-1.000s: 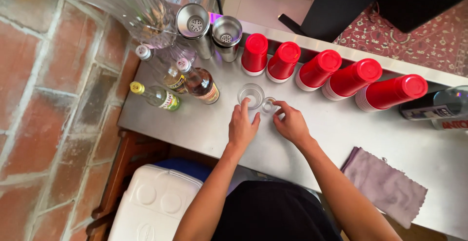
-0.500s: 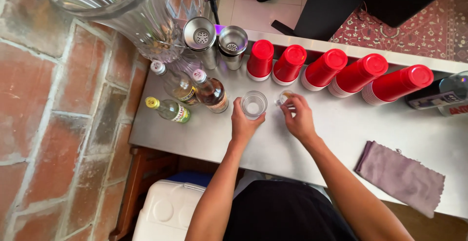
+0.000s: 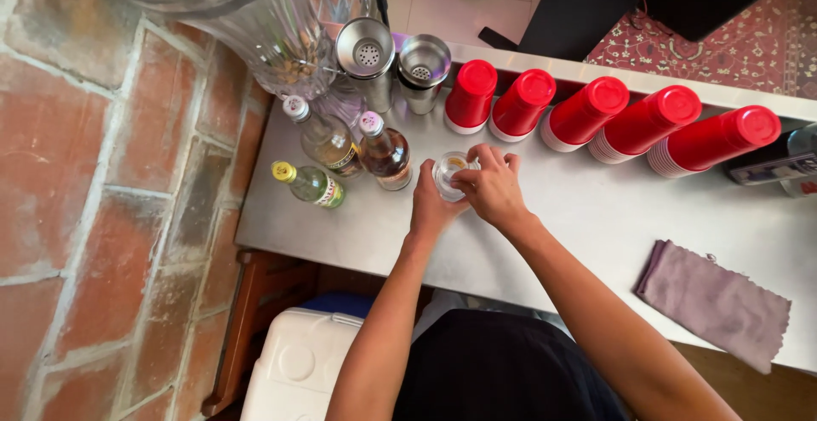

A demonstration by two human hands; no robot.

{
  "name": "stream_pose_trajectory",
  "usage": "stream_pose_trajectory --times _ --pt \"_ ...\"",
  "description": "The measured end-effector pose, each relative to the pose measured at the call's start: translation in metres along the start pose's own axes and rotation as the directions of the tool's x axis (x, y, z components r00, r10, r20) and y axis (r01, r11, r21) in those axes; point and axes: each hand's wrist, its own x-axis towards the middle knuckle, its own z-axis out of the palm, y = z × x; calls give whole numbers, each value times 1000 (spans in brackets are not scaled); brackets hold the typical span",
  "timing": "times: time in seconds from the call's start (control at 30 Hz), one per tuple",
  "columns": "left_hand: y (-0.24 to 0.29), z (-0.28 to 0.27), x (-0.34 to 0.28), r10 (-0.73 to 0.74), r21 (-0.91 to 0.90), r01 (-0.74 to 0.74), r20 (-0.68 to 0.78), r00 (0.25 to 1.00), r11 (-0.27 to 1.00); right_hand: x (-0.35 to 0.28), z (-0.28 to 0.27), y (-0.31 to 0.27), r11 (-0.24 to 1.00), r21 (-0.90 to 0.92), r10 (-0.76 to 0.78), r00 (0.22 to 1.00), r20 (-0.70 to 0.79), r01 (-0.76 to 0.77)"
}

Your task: Organizing red plastic cups by stacking them and wiping down the metal bar counter with a cloth.

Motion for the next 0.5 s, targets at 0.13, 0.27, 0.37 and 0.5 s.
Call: stream_pose_trajectory --times 0.13,0.27,0.37,0.5 --pt "-9 5 -1 31 2 -31 -24 999 1000 4 21 3 993 -87 87 991 103 -78" --pt "-15 6 -1 44 47 -43 -39 998 998 6 26 5 977 -185 139 978 156 -109" --pt "-13 6 -1 41 61 -39 -30 999 997 12 24 4 956 -245 220 950 224 -163" --pt "-11 6 -3 21 59 -21 -8 1000 998 16 26 7 928 -285 334 880 339 -242"
